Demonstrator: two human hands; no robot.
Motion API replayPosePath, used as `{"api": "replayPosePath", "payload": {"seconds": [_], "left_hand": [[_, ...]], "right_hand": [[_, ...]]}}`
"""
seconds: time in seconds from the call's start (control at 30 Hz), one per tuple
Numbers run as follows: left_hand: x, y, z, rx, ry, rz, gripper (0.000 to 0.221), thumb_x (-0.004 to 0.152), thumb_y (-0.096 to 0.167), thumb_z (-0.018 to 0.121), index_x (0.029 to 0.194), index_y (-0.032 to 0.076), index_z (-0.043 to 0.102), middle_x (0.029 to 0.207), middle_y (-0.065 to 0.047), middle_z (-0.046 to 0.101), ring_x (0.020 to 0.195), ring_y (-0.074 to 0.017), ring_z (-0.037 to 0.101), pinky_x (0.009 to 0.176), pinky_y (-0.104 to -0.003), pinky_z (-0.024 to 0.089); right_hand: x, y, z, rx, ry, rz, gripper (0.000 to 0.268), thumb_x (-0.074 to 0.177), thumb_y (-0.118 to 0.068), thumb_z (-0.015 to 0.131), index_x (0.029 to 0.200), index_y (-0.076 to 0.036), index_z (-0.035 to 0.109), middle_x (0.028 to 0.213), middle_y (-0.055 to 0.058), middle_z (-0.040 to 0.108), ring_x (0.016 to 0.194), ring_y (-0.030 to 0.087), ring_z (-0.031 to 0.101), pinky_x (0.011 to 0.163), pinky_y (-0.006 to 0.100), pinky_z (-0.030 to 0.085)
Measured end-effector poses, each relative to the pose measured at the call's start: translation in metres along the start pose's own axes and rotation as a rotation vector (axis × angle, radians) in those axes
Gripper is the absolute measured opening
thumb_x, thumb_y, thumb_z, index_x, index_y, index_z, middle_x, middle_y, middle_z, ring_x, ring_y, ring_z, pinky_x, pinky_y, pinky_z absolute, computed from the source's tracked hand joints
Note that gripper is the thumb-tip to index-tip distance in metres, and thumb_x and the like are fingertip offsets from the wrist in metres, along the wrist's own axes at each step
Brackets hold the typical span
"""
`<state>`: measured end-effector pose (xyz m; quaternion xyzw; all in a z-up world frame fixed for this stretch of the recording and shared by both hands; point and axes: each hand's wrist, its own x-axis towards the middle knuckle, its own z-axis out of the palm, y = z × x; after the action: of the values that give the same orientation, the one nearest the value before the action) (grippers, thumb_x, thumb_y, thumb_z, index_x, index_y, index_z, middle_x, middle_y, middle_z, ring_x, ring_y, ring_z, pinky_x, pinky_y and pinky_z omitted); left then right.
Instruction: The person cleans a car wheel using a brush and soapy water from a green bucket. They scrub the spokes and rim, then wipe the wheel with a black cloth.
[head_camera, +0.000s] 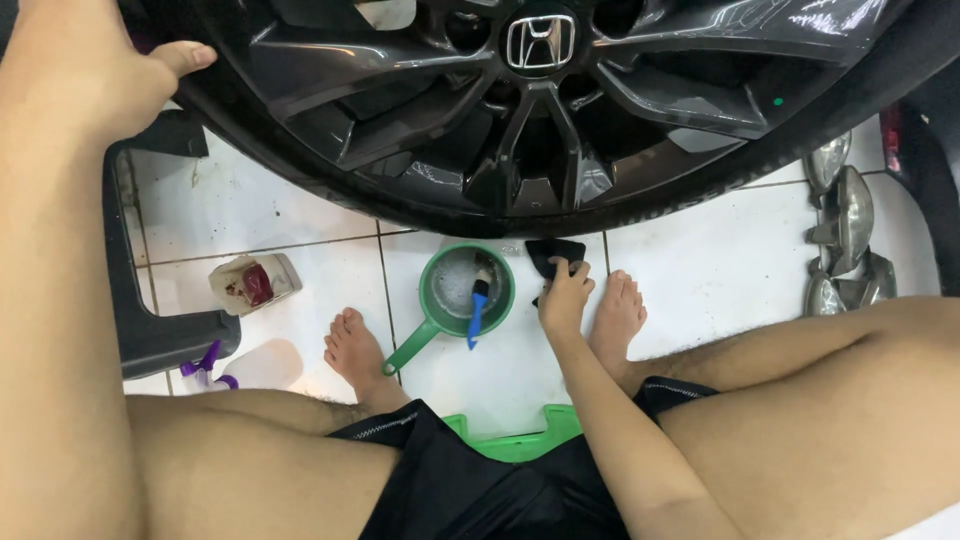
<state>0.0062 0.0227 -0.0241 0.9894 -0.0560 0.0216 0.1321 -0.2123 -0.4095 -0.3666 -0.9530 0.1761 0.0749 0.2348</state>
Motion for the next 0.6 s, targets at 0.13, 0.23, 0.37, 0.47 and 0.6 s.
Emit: {"api": "replayPosePath", "payload": {"seconds": [0.13,0.23,0.37,0.47,0.6], "left_hand": [[0.003,0.002,0.001,0.062,0.003,-0.004,0.055,0.104,0.023,0.088,0.142,-0.006,0.061,0.127,-0.03,0.062,0.103,-0.0516,0.06,0.073,-0.058,0.05],[0.002,0.02,-0.009,0.014,0.006,-0.05,0.062,0.1,0.018,0.089,0.145,-0.007,0.055,0.133,-0.036,0.052,0.111,-0.0573,0.057,0.079,-0.061,0.05],[0.002,0.037,-0.02,-0.068,-0.078,-0.193,0.073,0.103,0.018,0.085,0.149,-0.01,0.037,0.143,-0.037,0.034,0.124,-0.0604,0.048,0.096,-0.061,0.044],[0.002,0.023,-0.012,-0.046,-0.015,-0.095,0.069,0.1,0.016,0.09,0.144,-0.012,0.045,0.137,-0.037,0.043,0.115,-0.0598,0.055,0.086,-0.062,0.049],[0.001,0.037,-0.021,-0.066,-0.045,-0.178,0.081,0.102,0.02,0.089,0.148,-0.011,0.029,0.143,-0.035,0.028,0.134,-0.0552,0.042,0.105,-0.058,0.04]], "right_hand": [[0.011,-0.004,-0.014,0.342,0.01,0.223,0.038,0.09,-0.005,0.054,0.128,-0.011,0.055,0.115,0.017,0.062,0.102,0.038,0.059,0.095,0.046,0.046],[0.005,-0.032,-0.051,0.465,0.231,0.372,0.037,0.088,-0.019,0.057,0.124,-0.011,0.06,0.105,0.008,0.064,0.103,0.027,0.063,0.103,0.041,0.039],[-0.006,-0.054,-0.087,0.313,0.364,0.512,0.035,0.088,-0.036,0.052,0.112,-0.027,0.075,0.119,-0.002,0.067,0.124,0.017,0.053,0.115,0.04,0.017],[-0.012,-0.084,-0.108,0.474,0.449,0.53,0.034,0.085,-0.028,0.051,0.108,-0.021,0.075,0.118,-0.005,0.07,0.122,0.014,0.054,0.114,0.037,0.019],[-0.017,-0.136,-0.125,1.011,0.548,0.441,0.033,0.088,-0.009,0.052,0.118,-0.009,0.066,0.109,0.004,0.061,0.101,0.015,0.059,0.09,0.028,0.05]]}}
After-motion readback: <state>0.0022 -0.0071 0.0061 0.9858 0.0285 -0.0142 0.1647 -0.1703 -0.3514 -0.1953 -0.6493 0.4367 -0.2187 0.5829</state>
